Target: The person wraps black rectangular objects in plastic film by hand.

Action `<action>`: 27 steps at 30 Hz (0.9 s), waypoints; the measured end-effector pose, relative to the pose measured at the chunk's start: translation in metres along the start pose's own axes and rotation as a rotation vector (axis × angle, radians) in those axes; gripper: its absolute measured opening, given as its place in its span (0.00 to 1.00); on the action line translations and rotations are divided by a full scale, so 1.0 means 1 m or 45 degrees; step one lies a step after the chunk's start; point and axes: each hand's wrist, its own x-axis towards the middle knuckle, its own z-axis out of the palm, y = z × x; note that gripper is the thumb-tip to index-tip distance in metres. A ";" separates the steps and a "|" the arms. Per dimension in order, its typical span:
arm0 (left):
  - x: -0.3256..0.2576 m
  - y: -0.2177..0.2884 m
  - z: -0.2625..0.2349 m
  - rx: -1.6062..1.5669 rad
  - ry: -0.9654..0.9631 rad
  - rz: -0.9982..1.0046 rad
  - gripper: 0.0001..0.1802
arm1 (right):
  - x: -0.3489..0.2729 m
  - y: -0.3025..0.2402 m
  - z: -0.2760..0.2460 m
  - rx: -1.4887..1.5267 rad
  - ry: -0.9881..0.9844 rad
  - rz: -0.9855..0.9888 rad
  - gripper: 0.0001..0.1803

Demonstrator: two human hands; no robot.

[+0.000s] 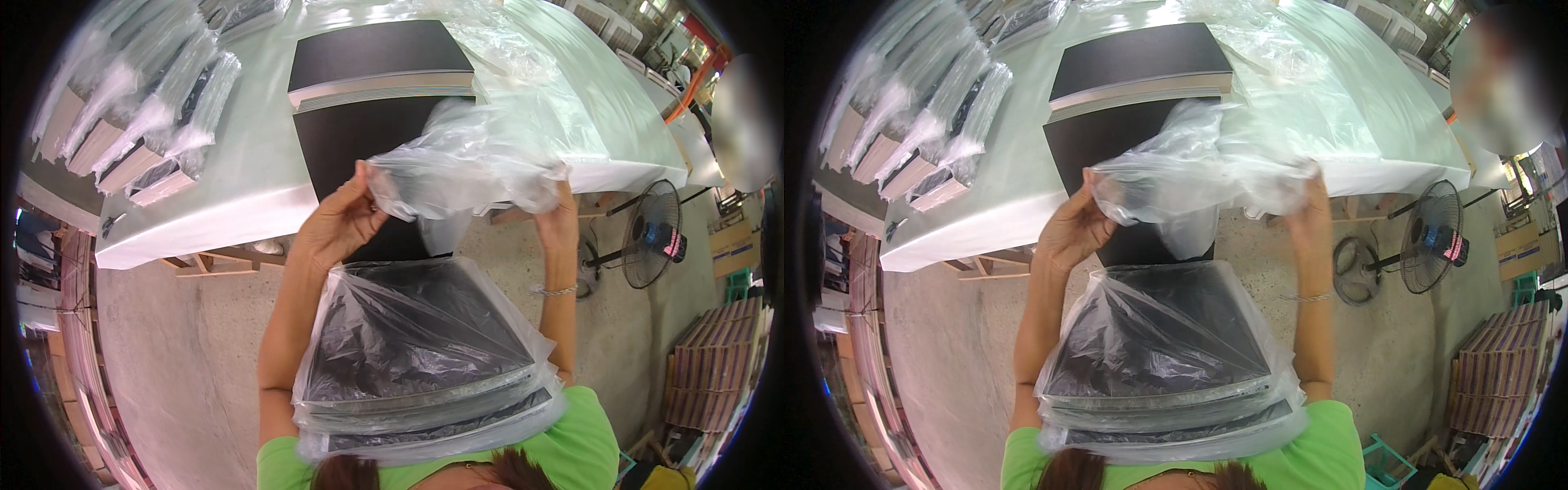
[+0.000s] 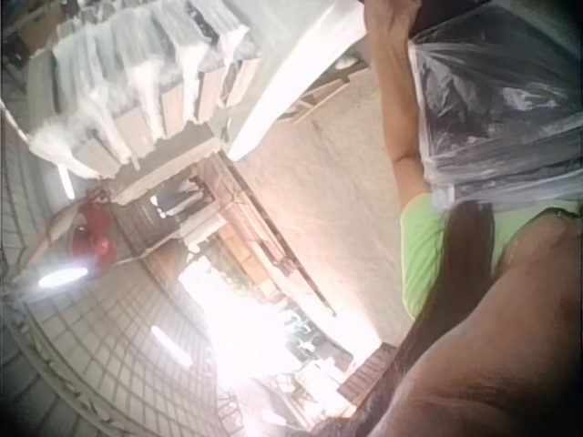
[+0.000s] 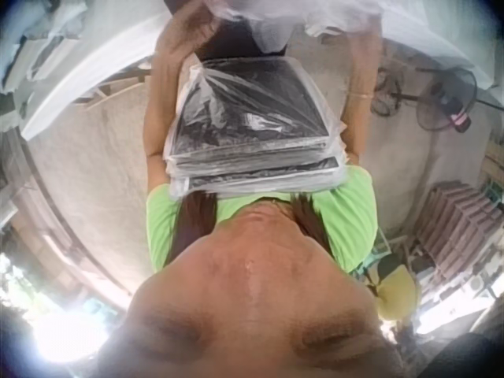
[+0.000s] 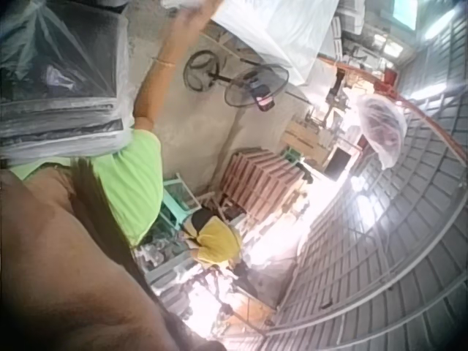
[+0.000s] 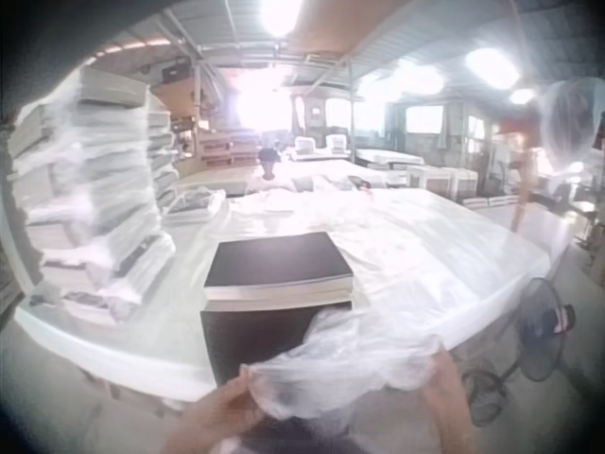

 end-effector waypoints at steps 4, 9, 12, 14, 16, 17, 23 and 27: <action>-0.001 0.017 -0.023 -0.027 0.092 0.094 0.07 | -0.013 -0.072 -0.225 0.184 0.851 -0.169 0.16; -0.012 0.025 -0.022 0.354 0.269 0.189 0.08 | -0.060 -0.169 -0.274 -0.321 0.965 -0.984 0.11; -0.010 0.016 -0.012 0.578 0.050 0.153 0.09 | -0.038 -0.161 -0.161 -0.395 0.933 -0.840 0.08; -0.006 0.007 -0.002 0.611 -0.069 0.103 0.10 | -0.026 -0.141 -0.087 -0.496 0.589 -0.630 0.11; -0.009 0.000 0.021 0.591 -0.095 0.040 0.10 | -0.017 -0.097 -0.013 -0.666 0.400 -0.553 0.16; -0.009 -0.006 0.032 0.576 -0.016 0.053 0.09 | -0.013 -0.082 0.011 -0.757 0.201 -0.475 0.18; -0.012 -0.014 0.043 0.858 -0.136 0.050 0.09 | -0.024 -0.019 0.144 -1.341 -0.650 -0.339 0.07; -0.011 -0.023 0.044 0.882 -0.158 0.095 0.10 | -0.022 0.005 0.155 -1.369 -0.953 -0.532 0.14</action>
